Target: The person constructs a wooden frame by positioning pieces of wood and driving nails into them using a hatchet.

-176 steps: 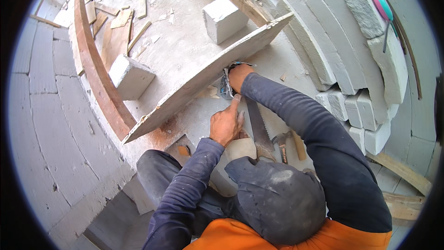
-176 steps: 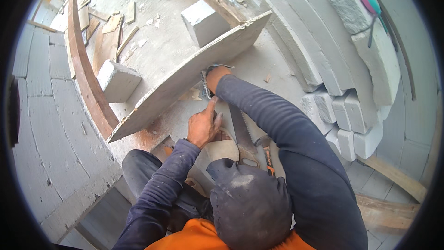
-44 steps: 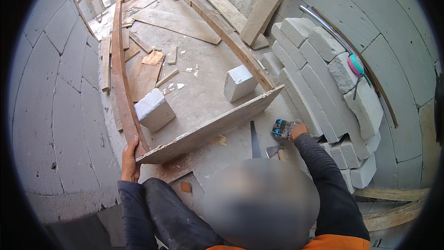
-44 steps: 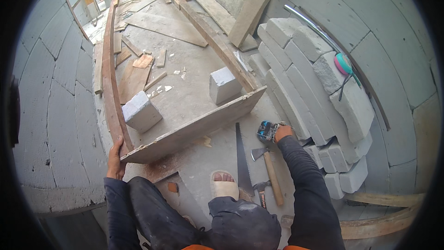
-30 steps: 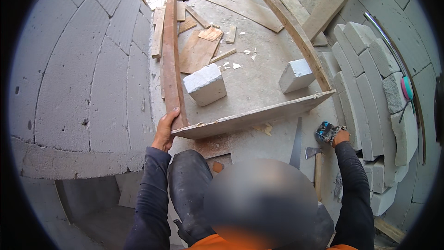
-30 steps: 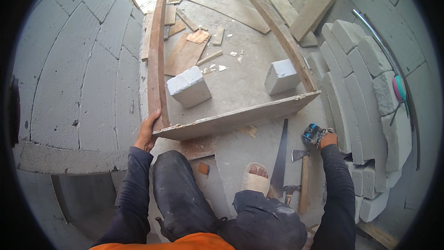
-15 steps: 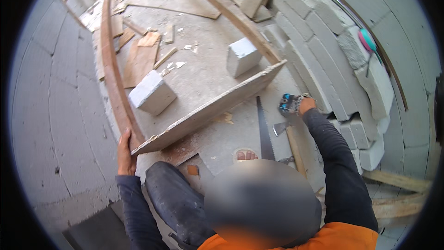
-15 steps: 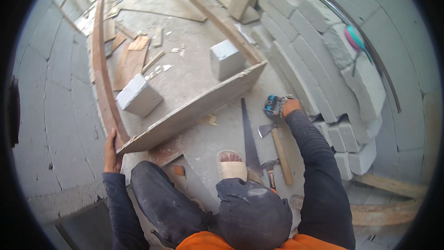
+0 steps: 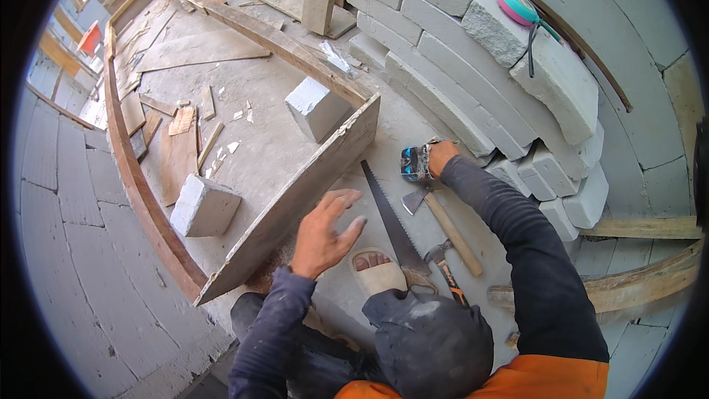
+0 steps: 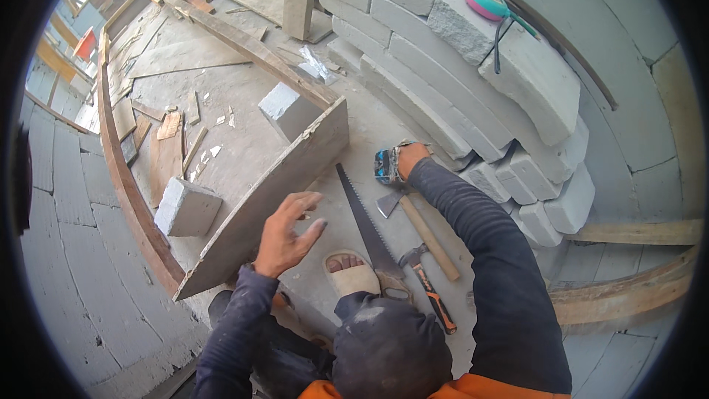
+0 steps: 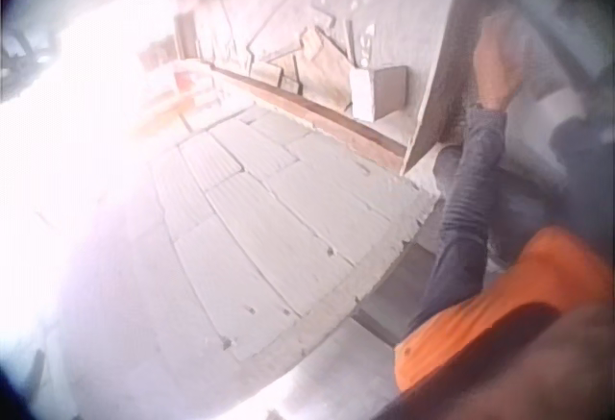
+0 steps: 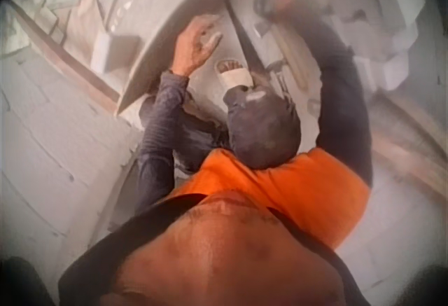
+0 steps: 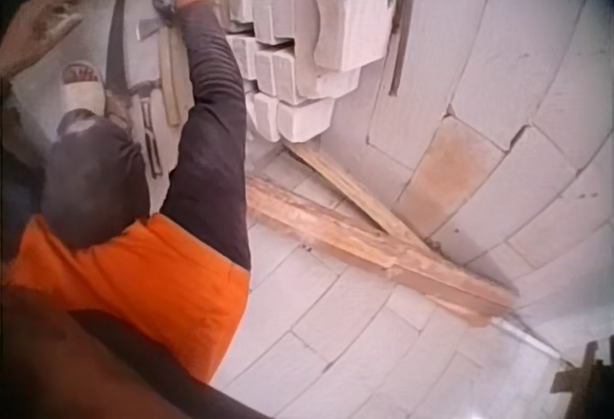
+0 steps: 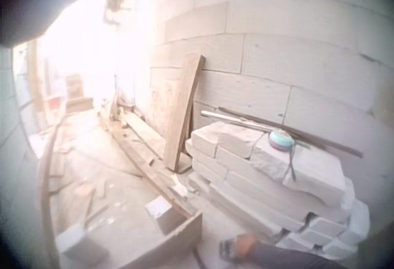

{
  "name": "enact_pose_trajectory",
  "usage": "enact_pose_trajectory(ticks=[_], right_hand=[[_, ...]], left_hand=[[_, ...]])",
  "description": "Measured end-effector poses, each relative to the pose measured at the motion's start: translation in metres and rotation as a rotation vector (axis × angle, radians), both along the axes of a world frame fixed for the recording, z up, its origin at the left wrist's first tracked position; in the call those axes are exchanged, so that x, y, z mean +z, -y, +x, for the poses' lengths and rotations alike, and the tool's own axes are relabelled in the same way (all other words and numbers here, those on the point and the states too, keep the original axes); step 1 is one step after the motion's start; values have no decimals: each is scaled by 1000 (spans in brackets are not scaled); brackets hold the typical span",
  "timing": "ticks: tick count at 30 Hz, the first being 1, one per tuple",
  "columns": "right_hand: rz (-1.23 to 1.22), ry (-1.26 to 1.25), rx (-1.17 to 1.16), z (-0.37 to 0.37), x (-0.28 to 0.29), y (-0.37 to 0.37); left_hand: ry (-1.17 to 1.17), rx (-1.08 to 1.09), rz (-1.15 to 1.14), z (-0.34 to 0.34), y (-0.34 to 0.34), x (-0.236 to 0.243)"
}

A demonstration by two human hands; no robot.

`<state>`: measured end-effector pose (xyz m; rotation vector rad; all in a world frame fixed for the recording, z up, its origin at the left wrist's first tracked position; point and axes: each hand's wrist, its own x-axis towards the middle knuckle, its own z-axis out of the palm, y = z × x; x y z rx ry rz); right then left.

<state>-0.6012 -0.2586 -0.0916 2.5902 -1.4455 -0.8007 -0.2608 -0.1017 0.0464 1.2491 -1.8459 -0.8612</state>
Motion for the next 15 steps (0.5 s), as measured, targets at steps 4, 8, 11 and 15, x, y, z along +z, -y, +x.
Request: enact_pose_trajectory(ticks=[4, 8, 11, 15], right_hand=[[112, -4, -119, 38, 28, -3], [39, 30, -30, 51, 31, -4], [-175, 139, 226, 26, 3, -14], [56, 137, 46, 33, 26, -11]], left_hand=[[264, -48, -70, -54, 50, -42], [577, -215, -263, -110, 90, -75], [569, -277, -180, -122, 105, -86], [618, -261, -17, -113, 105, -115]])
